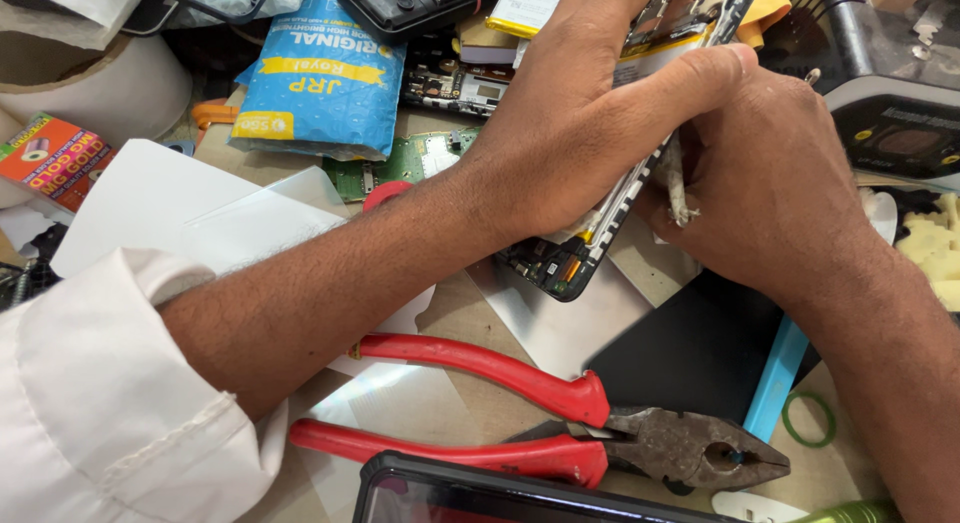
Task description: The person pries at the internal components of an opened smartphone, using a hand-held pry tool to work along the battery and midframe of the device. They hold the phone steady with one hand while levering and pressing around the battery area, then lift and reposition the phone to continue working on it.
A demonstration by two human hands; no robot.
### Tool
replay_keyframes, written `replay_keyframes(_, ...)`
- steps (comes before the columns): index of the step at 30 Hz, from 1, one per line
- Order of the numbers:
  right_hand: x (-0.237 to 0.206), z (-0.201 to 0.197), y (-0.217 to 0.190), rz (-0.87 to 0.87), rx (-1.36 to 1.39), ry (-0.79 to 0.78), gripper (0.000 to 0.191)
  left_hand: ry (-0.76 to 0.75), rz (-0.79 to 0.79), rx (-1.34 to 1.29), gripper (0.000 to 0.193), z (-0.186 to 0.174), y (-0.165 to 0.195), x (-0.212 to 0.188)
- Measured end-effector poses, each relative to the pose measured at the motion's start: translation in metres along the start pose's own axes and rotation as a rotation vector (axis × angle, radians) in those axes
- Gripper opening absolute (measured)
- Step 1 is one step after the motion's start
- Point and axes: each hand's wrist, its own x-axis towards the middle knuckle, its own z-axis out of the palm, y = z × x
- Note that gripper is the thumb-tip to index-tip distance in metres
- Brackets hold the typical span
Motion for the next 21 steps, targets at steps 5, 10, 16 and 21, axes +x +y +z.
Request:
replay_keyframes(5,-0.0004,-0.0009,0.0,-0.029,0.004,0.023,0.021,-0.002,-0.012,0.0,0.045,0.0003,-0.0004,0.0)
replay_keyframes(10,0.0006,-0.0012,-0.0012,-0.023,-0.007,0.011,0.022,-0.001,0.014,0.008,0.046,0.0016,-0.0031,-0.0001)
replay_keyframes(16,0.0006,-0.0035,-0.0028,-0.011,0.02,0.013,0.024,0.001,0.01,0.003,0.047,0.0021,-0.005,-0.0005)
replay_keyframes(21,0.0007,-0.003,-0.0027,0.003,0.02,-0.001,0.025,-0.004,0.001,-0.007,0.046,0.0021,-0.0045,-0.0003)
